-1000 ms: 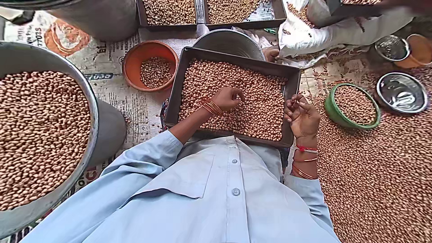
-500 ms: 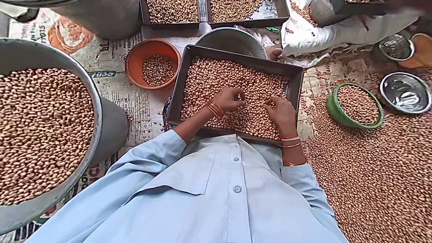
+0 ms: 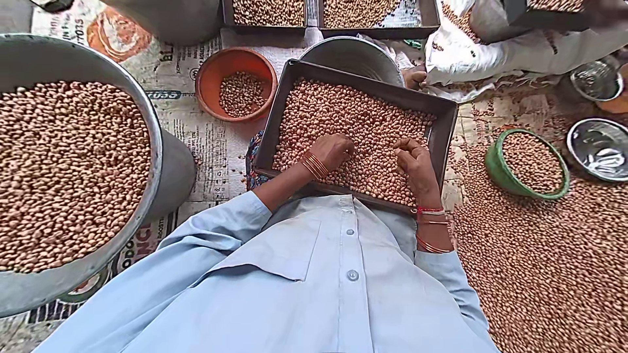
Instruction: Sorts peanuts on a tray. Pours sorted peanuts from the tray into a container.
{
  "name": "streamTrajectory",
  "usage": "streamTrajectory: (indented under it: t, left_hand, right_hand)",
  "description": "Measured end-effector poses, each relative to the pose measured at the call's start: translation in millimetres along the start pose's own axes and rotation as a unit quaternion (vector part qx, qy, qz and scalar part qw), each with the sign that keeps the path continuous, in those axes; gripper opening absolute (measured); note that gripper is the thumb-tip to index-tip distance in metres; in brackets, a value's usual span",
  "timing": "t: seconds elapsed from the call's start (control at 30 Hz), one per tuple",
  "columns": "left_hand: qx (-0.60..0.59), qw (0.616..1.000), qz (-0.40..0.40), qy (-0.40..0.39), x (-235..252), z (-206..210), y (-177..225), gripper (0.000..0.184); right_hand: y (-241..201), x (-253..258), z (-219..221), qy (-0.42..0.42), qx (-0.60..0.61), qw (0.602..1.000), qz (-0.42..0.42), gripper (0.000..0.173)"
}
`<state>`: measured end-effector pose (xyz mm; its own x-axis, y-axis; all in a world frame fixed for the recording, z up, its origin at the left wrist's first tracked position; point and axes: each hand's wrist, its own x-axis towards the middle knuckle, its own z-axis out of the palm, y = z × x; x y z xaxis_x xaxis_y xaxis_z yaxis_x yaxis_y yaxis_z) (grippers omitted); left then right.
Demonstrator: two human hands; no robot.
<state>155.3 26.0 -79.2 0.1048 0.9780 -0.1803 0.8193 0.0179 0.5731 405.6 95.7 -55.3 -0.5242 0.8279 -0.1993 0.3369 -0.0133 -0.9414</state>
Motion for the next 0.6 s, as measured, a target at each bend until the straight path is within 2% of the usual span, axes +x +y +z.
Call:
streamTrajectory:
  t: [0.03,0.1,0.2,0.3,0.37,0.43,0.53,0.6]
  left_hand:
    - [-0.008,1.0,-0.002,0.005,-2,-3,-1,0.017]
    - [-0.016,0.998,0.001,0.055,-10,-17,-11,0.017]
    - [0.031,0.982,-0.065,0.175,-36,-65,-35,0.016]
    - [0.113,0.944,-0.151,0.272,-64,-111,-59,0.023]
    - [0.126,0.932,-0.143,0.307,-73,-120,-64,0.028]
    - [0.1,0.945,-0.09,0.297,-70,-105,-52,0.026]
    - [0.066,0.978,-0.008,0.2,-54,-54,-28,0.013]
    - [0.085,0.986,0.003,0.144,-45,-25,-18,0.008]
  right_hand:
    - [-5,-1,8,-0.006,-0.076,0.997,-0.011,0.012]
    - [-10,3,27,-0.024,-0.204,0.975,-0.083,0.007]
    - [-15,13,52,-0.053,-0.359,0.91,-0.198,0.012]
    - [-17,16,63,-0.081,-0.436,0.87,-0.217,0.012]
    - [-18,23,69,-0.093,-0.458,0.862,-0.199,0.013]
    - [-15,37,76,-0.102,-0.472,0.86,-0.166,0.017]
    - [-9,48,79,-0.109,-0.476,0.864,-0.126,0.019]
    - [-13,36,70,-0.103,-0.425,0.889,-0.133,0.015]
